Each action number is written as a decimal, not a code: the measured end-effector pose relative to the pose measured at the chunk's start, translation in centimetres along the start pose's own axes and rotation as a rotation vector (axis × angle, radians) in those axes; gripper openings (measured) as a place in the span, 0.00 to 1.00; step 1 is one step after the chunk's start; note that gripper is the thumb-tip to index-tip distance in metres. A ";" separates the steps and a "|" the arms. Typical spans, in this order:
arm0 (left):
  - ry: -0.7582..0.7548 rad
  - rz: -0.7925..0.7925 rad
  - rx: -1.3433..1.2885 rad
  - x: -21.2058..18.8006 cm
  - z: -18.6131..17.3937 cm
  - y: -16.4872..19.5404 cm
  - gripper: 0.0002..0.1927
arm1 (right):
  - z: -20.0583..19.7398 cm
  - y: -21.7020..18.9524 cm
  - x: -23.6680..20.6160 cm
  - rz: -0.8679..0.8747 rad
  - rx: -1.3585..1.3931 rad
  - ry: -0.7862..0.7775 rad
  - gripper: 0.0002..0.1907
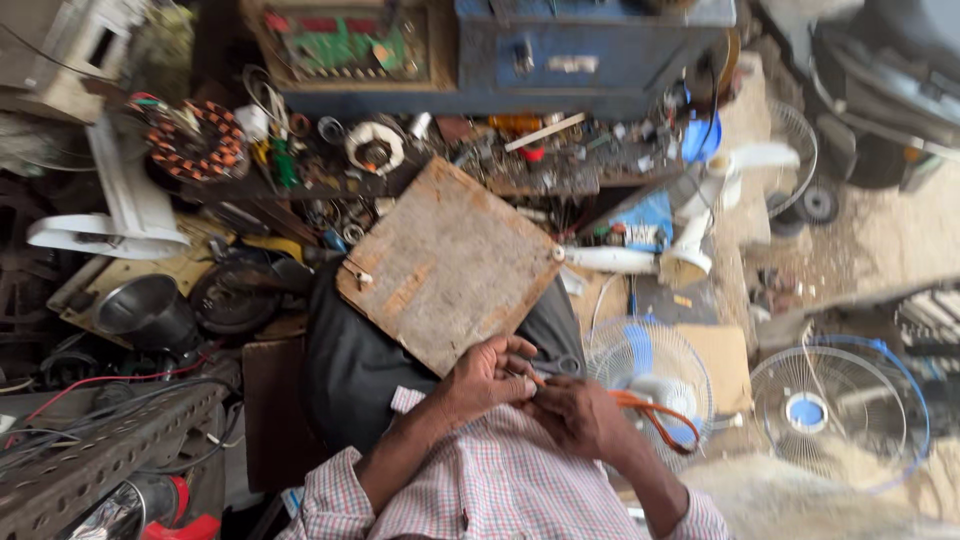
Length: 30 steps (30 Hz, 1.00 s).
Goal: The person sits with a wooden board on their lap and uses scissors to cut and strip a copper wire loop. They then pick up a fan motor stator and thread the wire through its slots, adjusting the wire ends with their fingers.
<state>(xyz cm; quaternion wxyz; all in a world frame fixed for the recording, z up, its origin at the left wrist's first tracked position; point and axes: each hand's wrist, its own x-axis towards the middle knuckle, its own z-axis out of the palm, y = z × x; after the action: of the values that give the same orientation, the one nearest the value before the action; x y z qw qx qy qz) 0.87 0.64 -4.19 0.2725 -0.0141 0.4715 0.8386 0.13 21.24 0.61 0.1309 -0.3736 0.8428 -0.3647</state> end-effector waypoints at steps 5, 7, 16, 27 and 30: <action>0.082 0.105 -0.094 -1.9 0.3 2.0 0.27 | 0.4 -1.7 0.1 -0.058 0.021 -0.057 0.12; 0.190 0.130 -0.155 -2.5 0.3 2.5 0.28 | 0.4 -2.1 0.1 -0.077 0.017 -0.033 0.14; 0.240 0.674 0.640 -7.0 1.0 5.2 0.24 | -0.5 -3.7 0.2 -0.025 -0.020 -0.029 0.15; -0.424 0.837 1.748 -8.8 3.0 9.4 0.18 | -3.2 -6.3 0.1 0.097 0.145 -0.383 0.12; -0.524 0.840 1.660 -8.2 2.7 8.9 0.16 | -2.6 -6.4 -0.9 -0.256 0.117 0.065 0.16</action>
<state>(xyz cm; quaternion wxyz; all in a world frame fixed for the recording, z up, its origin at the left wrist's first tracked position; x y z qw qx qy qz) 4.27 -4.43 6.56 -0.0298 0.5403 0.8048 0.2440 2.88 20.34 6.97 0.0777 -0.4579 0.7693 -0.4388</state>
